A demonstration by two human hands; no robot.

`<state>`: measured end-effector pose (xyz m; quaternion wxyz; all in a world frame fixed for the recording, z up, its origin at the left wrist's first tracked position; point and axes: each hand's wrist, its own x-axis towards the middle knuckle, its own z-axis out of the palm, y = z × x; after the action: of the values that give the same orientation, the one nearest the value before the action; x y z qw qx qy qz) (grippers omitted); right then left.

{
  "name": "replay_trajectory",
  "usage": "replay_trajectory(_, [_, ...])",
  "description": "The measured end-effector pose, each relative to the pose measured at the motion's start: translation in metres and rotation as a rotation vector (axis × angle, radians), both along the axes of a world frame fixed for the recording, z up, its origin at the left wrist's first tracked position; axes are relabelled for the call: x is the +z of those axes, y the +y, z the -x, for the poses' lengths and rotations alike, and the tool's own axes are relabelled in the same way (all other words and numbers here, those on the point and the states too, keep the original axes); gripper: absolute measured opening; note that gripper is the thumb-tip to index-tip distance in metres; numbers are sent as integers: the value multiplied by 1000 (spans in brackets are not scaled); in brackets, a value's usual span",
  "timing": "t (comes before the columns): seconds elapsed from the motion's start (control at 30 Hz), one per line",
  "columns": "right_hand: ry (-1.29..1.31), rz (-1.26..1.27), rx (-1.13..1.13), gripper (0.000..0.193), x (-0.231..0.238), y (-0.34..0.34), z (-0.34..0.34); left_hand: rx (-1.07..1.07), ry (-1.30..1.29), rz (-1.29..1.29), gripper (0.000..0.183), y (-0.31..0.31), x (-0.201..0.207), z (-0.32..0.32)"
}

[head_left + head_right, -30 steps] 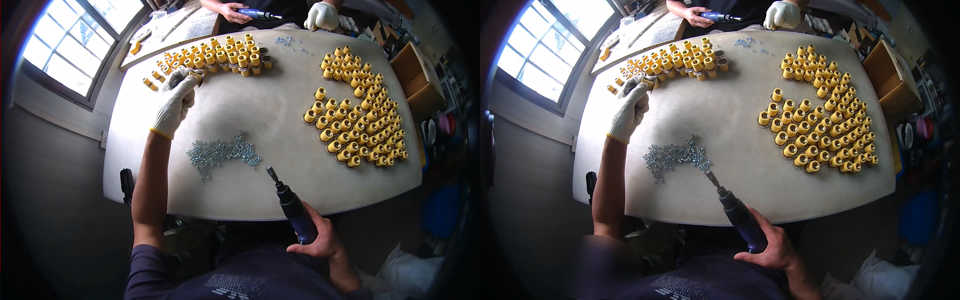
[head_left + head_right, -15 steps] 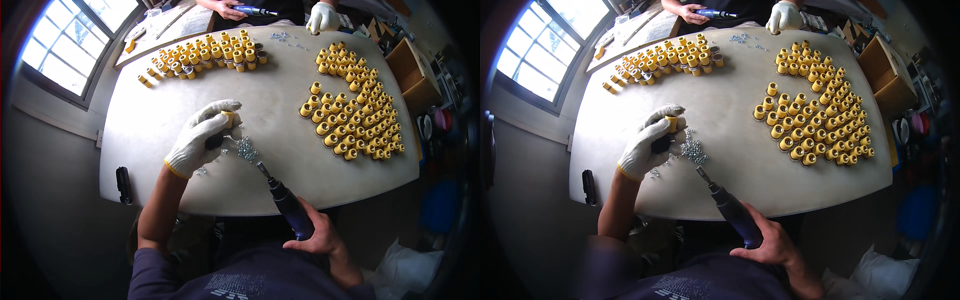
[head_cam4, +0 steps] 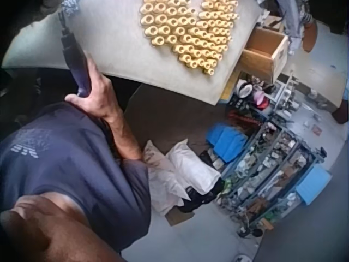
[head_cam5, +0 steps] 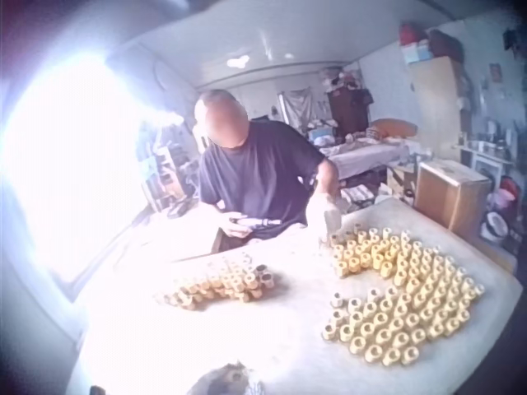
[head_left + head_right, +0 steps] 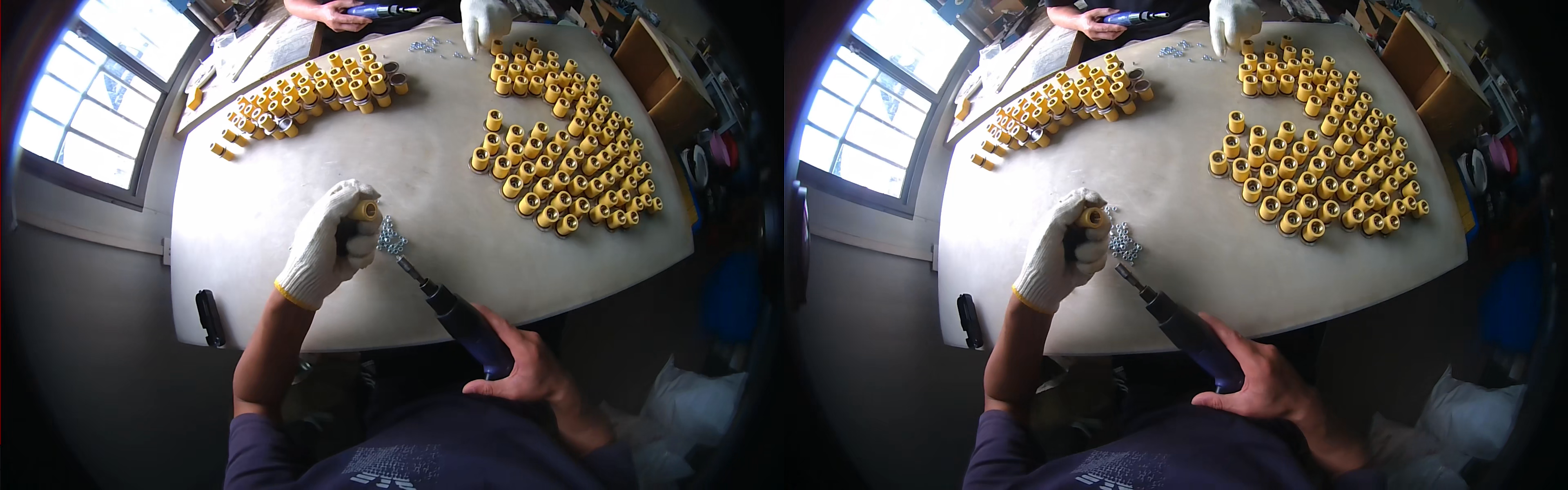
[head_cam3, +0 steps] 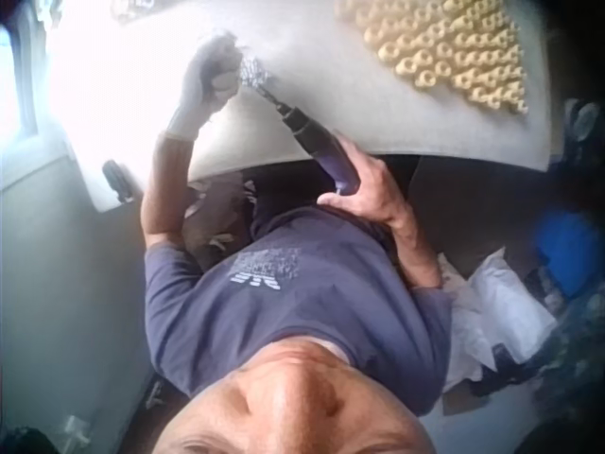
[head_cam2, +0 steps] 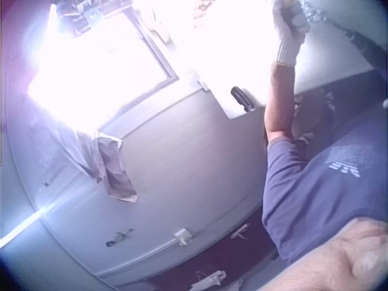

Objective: The person assembles small yellow components and metal fasteners using an electric screwdriver.

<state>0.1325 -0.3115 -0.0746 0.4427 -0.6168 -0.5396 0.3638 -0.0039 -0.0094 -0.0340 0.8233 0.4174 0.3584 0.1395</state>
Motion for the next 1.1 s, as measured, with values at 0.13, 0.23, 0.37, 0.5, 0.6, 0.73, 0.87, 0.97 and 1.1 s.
replay_trajectory(0.13, [-8,11,-11,106,0,-1,0,-94,28,-47,27,-5,2,2])
replay_trajectory(0.23, [-13,32,-7,106,0,-3,0,-219,48,-147,32,-11,2,4])
replay_trajectory(0.37, [-62,-4,6,104,2,-1,-1,-259,96,-282,36,-24,10,4])
replay_trajectory(0.5, [-76,3,7,103,7,1,0,-328,149,-486,35,-28,19,6])
replay_trajectory(0.6, [-106,11,0,103,7,-1,0,-366,179,-775,30,-35,19,5])
replay_trajectory(0.73, [-76,80,43,104,11,-6,-2,-435,121,-950,26,-38,16,8])
replay_trajectory(0.87, [25,120,87,105,11,-8,-1,-464,124,-923,27,-40,15,11])
replay_trajectory(0.97, [86,120,146,105,7,-10,-6,-473,91,-927,24,-42,11,14])
replay_trajectory(1.1, [323,220,180,106,-1,-18,-5,-494,16,-948,21,-44,16,18])
